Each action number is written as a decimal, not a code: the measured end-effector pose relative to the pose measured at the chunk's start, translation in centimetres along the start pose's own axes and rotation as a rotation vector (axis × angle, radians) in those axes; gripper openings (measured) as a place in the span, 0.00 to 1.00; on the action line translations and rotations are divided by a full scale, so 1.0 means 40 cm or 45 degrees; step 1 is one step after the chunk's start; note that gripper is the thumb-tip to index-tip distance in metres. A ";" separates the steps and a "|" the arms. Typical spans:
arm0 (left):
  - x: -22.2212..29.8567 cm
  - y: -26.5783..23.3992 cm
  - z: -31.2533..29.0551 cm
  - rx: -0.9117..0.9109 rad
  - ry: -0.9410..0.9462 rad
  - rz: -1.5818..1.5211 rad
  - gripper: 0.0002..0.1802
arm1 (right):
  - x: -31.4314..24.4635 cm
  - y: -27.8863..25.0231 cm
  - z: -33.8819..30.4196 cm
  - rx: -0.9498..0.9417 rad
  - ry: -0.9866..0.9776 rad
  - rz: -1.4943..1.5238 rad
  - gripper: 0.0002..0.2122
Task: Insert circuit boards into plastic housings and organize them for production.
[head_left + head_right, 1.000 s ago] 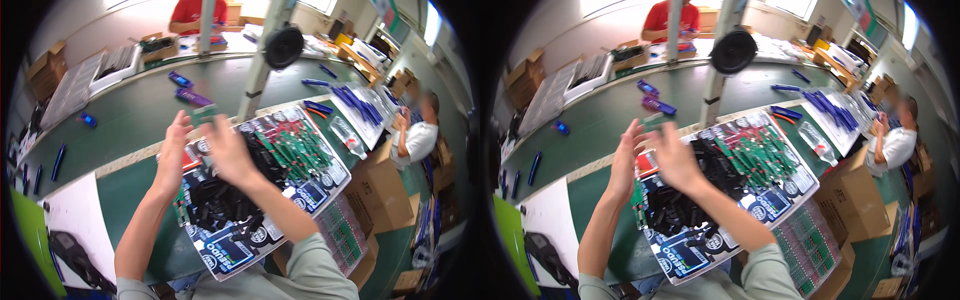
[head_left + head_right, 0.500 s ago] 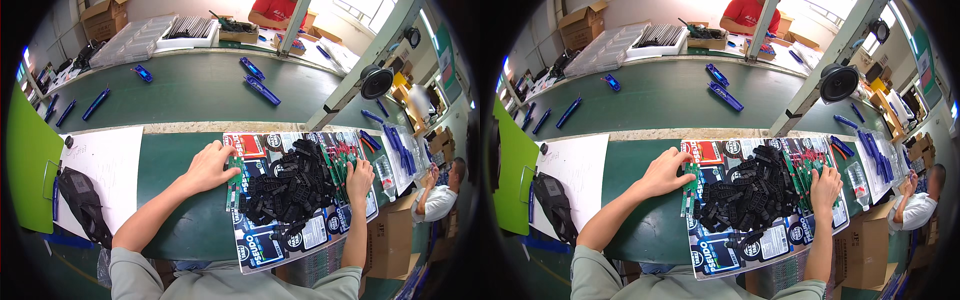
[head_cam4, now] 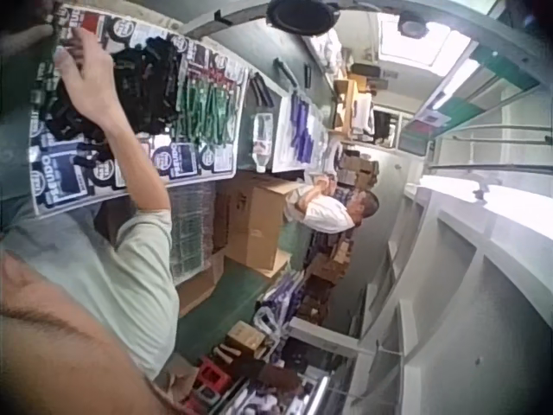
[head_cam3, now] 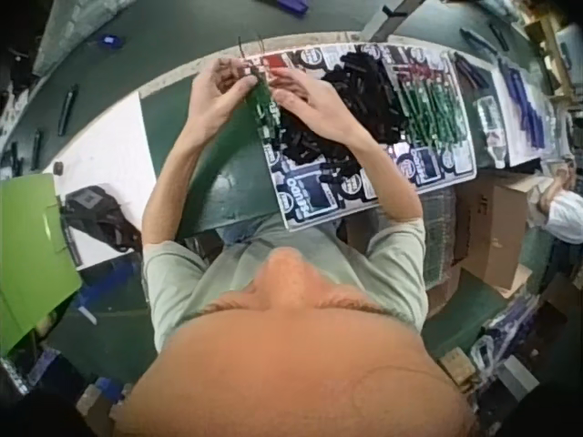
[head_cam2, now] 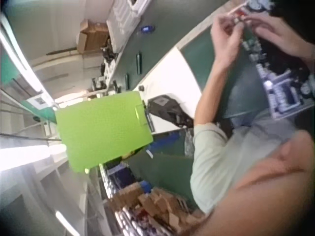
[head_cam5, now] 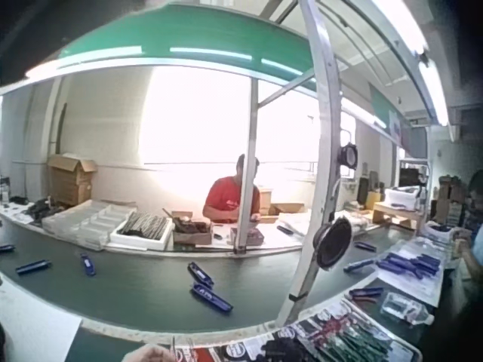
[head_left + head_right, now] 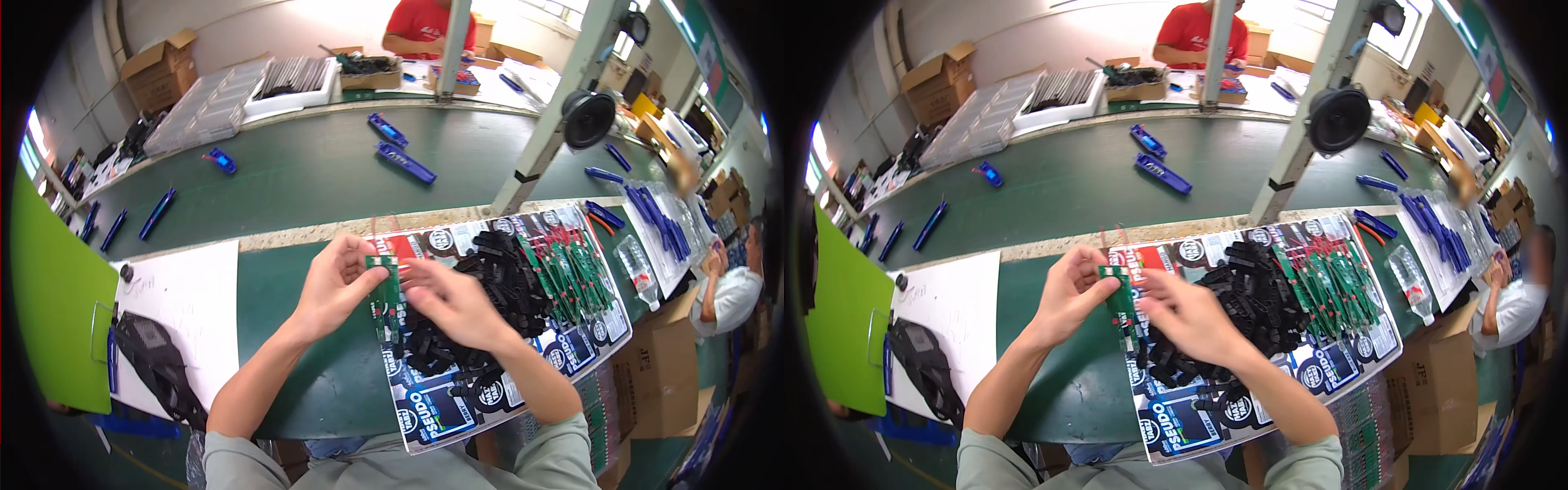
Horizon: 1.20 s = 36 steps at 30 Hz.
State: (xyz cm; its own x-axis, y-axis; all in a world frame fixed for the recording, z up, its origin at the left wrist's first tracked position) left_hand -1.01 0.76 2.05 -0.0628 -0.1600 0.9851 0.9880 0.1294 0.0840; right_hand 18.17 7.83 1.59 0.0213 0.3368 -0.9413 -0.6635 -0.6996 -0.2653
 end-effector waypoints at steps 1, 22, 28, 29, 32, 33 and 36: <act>0.014 0.008 -0.004 0.053 0.093 -0.033 0.13 | -0.005 0.037 0.013 -0.035 -0.004 0.126 0.22; 0.031 0.166 0.041 0.427 0.423 0.114 0.20 | -0.082 0.058 0.070 0.463 -0.161 -0.095 0.07; 0.010 0.186 0.069 0.440 0.417 0.092 0.20 | -0.075 0.041 0.067 0.566 -0.137 -0.131 0.06; 0.006 0.189 0.072 0.449 0.410 0.114 0.20 | -0.071 0.040 0.066 0.569 -0.134 -0.133 0.06; -0.002 0.198 0.081 0.467 0.418 0.098 0.20 | -0.057 0.034 0.066 0.628 -0.160 -0.171 0.06; -0.001 0.200 0.083 0.461 0.415 0.095 0.20 | -0.054 0.030 0.066 0.638 -0.163 -0.178 0.06; -0.008 0.206 0.092 0.453 0.368 0.119 0.20 | -0.049 0.021 0.064 0.645 -0.134 -0.204 0.07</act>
State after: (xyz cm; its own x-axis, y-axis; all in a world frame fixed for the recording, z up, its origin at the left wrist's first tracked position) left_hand 6.63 5.47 3.00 0.1161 -0.3908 0.9131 0.8747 0.4758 0.0925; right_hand 15.67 8.19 3.74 0.0943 0.4936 -0.8645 -0.9363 -0.2512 -0.2456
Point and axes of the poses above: each hand's wrist, its own z-axis towards the middle knuckle, its own y-axis out of the palm, x = y × z, the point moved 3 cm from there along z, towards the middle knuckle
